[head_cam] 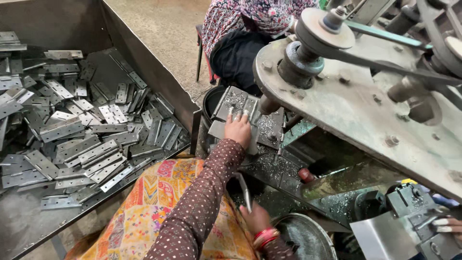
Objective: The person takes metal plates from a bin and places them into a machine press to be stamped or drilled, using a hand lever to operate the mechanism.
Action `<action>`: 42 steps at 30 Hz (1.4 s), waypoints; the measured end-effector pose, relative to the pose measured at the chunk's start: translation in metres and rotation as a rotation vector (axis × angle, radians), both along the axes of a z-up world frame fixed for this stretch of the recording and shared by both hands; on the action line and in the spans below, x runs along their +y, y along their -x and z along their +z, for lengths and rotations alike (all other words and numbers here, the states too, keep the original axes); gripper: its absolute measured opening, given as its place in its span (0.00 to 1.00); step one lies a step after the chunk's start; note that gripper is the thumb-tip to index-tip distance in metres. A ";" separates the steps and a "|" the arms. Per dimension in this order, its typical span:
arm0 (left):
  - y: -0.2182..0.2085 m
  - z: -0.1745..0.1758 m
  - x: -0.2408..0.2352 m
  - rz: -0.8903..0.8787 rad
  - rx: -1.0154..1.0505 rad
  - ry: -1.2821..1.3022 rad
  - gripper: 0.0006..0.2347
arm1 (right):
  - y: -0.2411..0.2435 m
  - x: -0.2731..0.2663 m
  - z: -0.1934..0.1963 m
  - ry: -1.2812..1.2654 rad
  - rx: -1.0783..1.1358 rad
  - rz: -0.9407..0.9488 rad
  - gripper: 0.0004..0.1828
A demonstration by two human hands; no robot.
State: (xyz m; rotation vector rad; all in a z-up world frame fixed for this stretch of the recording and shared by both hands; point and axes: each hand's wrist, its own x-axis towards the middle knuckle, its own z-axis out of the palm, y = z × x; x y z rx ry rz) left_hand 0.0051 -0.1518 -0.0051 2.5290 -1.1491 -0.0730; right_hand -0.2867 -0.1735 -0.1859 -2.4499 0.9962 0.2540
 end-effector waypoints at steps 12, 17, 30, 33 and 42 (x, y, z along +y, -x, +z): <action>0.017 -0.024 0.103 0.098 -0.243 0.665 0.11 | 0.005 -0.002 -0.025 0.023 -0.091 -0.052 0.31; -0.037 -0.096 0.182 0.634 -0.052 0.300 0.22 | 0.008 -0.016 0.021 -0.009 0.032 -0.117 0.29; -0.122 -0.239 0.176 0.679 -0.257 -0.066 0.13 | 0.004 -0.017 0.040 -0.195 -0.049 -0.238 0.21; -0.115 -0.228 0.196 0.623 0.090 0.032 0.09 | 0.002 -0.011 0.053 -0.202 -0.035 -0.249 0.21; -0.055 -0.052 0.212 0.557 -0.128 0.767 0.09 | 0.003 -0.009 0.042 -0.032 -0.100 -0.083 0.24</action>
